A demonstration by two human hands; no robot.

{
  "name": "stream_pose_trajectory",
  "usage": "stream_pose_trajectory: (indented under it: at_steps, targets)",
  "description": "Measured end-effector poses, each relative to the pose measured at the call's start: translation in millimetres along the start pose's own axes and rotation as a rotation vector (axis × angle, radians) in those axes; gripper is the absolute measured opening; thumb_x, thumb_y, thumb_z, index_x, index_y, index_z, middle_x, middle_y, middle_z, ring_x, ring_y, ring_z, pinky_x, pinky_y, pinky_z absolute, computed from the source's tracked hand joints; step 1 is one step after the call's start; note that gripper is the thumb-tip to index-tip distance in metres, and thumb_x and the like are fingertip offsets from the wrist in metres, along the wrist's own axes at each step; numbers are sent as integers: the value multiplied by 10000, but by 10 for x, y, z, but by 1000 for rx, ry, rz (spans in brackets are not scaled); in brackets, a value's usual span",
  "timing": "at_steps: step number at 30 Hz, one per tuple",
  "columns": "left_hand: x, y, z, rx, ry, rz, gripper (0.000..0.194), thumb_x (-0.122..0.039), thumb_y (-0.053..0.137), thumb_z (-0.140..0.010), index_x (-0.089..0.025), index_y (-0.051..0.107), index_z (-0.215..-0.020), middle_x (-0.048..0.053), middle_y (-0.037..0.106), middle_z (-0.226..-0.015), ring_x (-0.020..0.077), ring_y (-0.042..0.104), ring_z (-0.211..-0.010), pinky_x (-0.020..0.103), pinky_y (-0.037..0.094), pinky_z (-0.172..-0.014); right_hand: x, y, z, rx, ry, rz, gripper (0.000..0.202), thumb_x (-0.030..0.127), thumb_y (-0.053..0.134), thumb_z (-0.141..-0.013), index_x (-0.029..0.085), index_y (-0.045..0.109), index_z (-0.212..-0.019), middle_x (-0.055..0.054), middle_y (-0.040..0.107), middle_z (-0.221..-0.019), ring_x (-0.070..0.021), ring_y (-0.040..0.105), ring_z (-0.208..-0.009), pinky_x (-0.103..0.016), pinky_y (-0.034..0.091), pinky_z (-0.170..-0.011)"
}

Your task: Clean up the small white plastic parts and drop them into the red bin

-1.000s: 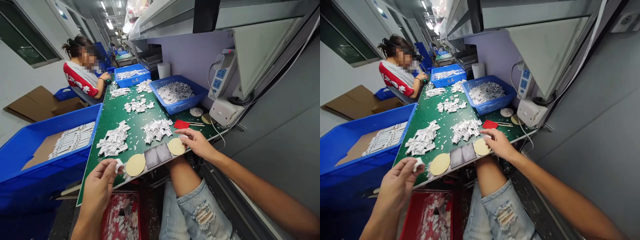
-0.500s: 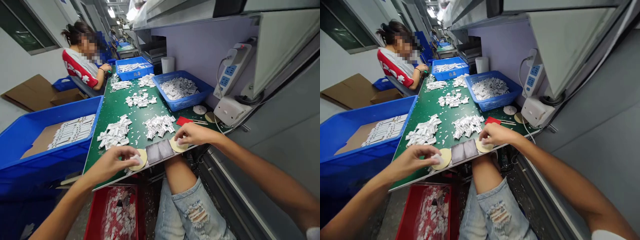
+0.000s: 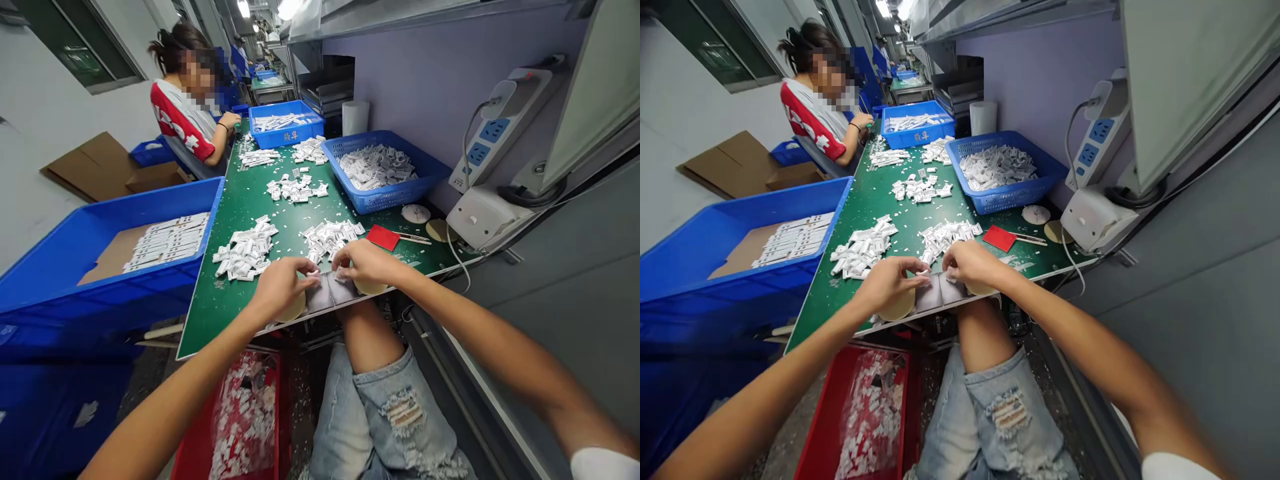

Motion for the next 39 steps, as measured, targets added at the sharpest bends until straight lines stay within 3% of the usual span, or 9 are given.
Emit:
stream_pose_trajectory:
  at_steps: [3,7,10,15,19,24,28,34,39]
  targets:
    - [35,59,-73,19,-19,-52,274,-455,733,-721,-223,761,-862,36,735,-792,192,634,-692,257,400,-595,28,41,-59,-38,36,53,136,261,712,-750,216,764,-867,0,701,-735,-132,585,-681,-228,371,-652]
    - [29,-369,69,-319,-41,-218,235,-431,721,-753,-263,748,-915,30,743,-890,197,632,-744,278,399,-636,19,-184,52,-239,121,166,182,234,600,-849,167,730,-957,-92,710,-901,-196,597,-832,-283,384,-740]
    - [80,-536,60,-384,-20,-34,328,-475,711,-755,-219,716,-958,41,726,-889,168,618,-724,270,427,-634,51,-389,173,-399,94,159,207,254,566,-881,183,711,-1011,-82,707,-977,-190,590,-876,-289,390,-769]
    - [108,-313,-412,-222,54,324,379,-424,707,-757,-109,679,-966,76,720,-818,155,643,-713,254,475,-632,-135,-333,-89,-296,80,-124,290,382,653,-820,191,740,-1021,-15,703,-789,-144,593,-696,-250,404,-634]
    - [-12,-244,-638,-285,90,246,426,-448,564,-850,-71,721,-970,92,724,-854,155,639,-724,268,475,-658,-281,-316,-354,-385,111,-115,310,362,644,-814,176,735,-1045,-52,728,-869,-169,629,-759,-280,453,-706]
    - [98,-661,-148,-503,103,145,432,-410,438,-916,-119,689,-1114,90,576,-1298,127,595,-859,315,436,-850,-318,-254,-283,-524,102,-2,327,275,574,-839,190,694,-1131,-104,651,-1136,-195,594,-888,-340,452,-811]
    - [540,-1079,427,-689,-15,-127,262,-329,548,-891,-181,700,-1044,72,642,-1162,163,591,-882,340,446,-893,-76,-164,-220,-545,-12,22,324,240,517,-883,209,653,-1175,-64,665,-1056,-151,570,-754,-311,451,-773]
    - [705,-820,511,-627,-75,-598,164,-330,653,-842,-244,747,-945,91,538,-1365,338,382,-1280,507,375,-998,588,233,-432,-341,-202,83,293,221,542,-891,241,642,-1166,-28,691,-967,-145,586,-733,-296,451,-755]
    - [508,-822,554,-685,-17,-392,183,-362,603,-882,-256,752,-893,67,592,-1305,307,432,-1244,497,364,-1019,893,297,-363,-351,-261,183,433,227,513,-918,254,509,-1351,-79,611,-1232,-196,614,-980,-318,484,-807]
Point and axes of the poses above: each hand's wrist, its own z-axis away from the middle knuckle, its own y-axis out of the palm, x = y × z, the point moved 10 cm from there along -z, towards the middle knuckle
